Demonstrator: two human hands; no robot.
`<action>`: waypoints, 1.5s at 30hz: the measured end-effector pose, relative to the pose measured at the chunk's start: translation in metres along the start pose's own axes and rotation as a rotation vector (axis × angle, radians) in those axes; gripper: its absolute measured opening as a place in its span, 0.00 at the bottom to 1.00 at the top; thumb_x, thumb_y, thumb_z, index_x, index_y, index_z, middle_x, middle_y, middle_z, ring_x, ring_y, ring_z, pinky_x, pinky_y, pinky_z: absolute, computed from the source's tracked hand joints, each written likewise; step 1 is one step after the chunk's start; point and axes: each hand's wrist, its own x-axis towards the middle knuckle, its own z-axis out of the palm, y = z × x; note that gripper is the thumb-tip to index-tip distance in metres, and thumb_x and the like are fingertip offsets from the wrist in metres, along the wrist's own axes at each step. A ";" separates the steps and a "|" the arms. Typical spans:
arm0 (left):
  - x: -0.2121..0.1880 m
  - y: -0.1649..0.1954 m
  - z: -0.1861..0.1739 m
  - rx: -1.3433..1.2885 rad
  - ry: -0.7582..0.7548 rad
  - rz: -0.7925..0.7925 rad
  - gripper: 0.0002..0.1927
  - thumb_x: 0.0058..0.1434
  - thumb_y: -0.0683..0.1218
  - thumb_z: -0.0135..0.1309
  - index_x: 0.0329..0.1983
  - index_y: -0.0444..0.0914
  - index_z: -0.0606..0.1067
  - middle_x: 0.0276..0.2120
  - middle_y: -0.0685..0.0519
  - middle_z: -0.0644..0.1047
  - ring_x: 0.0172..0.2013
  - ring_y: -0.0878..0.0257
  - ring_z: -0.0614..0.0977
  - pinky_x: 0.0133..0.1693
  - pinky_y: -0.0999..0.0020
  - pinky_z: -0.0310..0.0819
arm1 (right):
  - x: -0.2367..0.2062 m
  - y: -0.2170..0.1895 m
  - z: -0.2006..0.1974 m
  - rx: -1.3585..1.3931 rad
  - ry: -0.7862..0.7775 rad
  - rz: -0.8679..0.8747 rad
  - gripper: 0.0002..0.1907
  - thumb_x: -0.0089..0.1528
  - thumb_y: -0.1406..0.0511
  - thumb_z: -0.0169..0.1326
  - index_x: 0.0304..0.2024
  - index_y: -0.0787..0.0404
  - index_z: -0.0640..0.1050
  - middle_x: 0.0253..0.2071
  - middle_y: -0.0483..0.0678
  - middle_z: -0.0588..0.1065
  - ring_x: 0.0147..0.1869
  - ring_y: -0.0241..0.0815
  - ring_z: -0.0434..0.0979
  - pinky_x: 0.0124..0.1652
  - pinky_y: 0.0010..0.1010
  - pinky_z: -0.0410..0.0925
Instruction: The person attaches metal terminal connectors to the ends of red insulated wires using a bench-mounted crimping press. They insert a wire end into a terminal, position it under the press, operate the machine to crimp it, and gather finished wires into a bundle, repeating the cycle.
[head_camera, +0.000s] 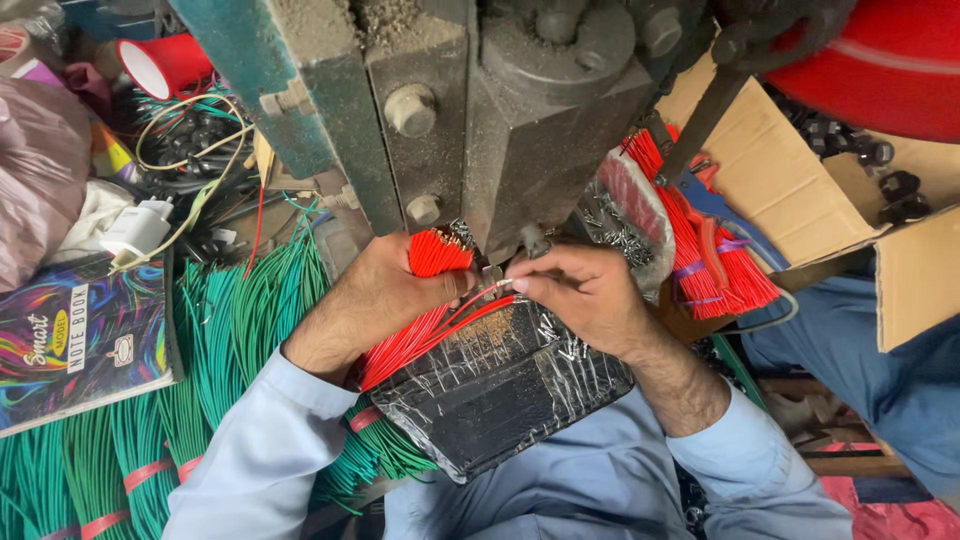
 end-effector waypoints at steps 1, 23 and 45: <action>0.000 0.000 0.000 0.005 0.001 0.000 0.07 0.58 0.42 0.58 0.39 0.36 0.82 0.30 0.56 0.84 0.34 0.69 0.83 0.39 0.72 0.78 | -0.004 -0.007 -0.005 -0.085 -0.003 -0.041 0.07 0.64 0.71 0.59 0.44 0.67 0.81 0.42 0.47 0.82 0.47 0.32 0.81 0.47 0.25 0.74; 0.003 -0.010 -0.002 -0.113 -0.108 0.038 0.05 0.57 0.37 0.56 0.36 0.33 0.80 0.30 0.54 0.82 0.35 0.68 0.82 0.40 0.71 0.78 | -0.013 -0.013 -0.023 -0.469 0.109 -0.030 0.06 0.65 0.70 0.55 0.44 0.65 0.78 0.38 0.48 0.80 0.43 0.38 0.81 0.44 0.30 0.73; 0.001 0.000 -0.001 -0.022 -0.007 -0.058 0.11 0.56 0.42 0.60 0.41 0.36 0.82 0.30 0.54 0.84 0.34 0.69 0.82 0.39 0.69 0.78 | 0.015 0.027 0.005 -0.148 0.086 0.025 0.05 0.63 0.69 0.61 0.34 0.66 0.82 0.29 0.41 0.80 0.35 0.26 0.75 0.35 0.22 0.70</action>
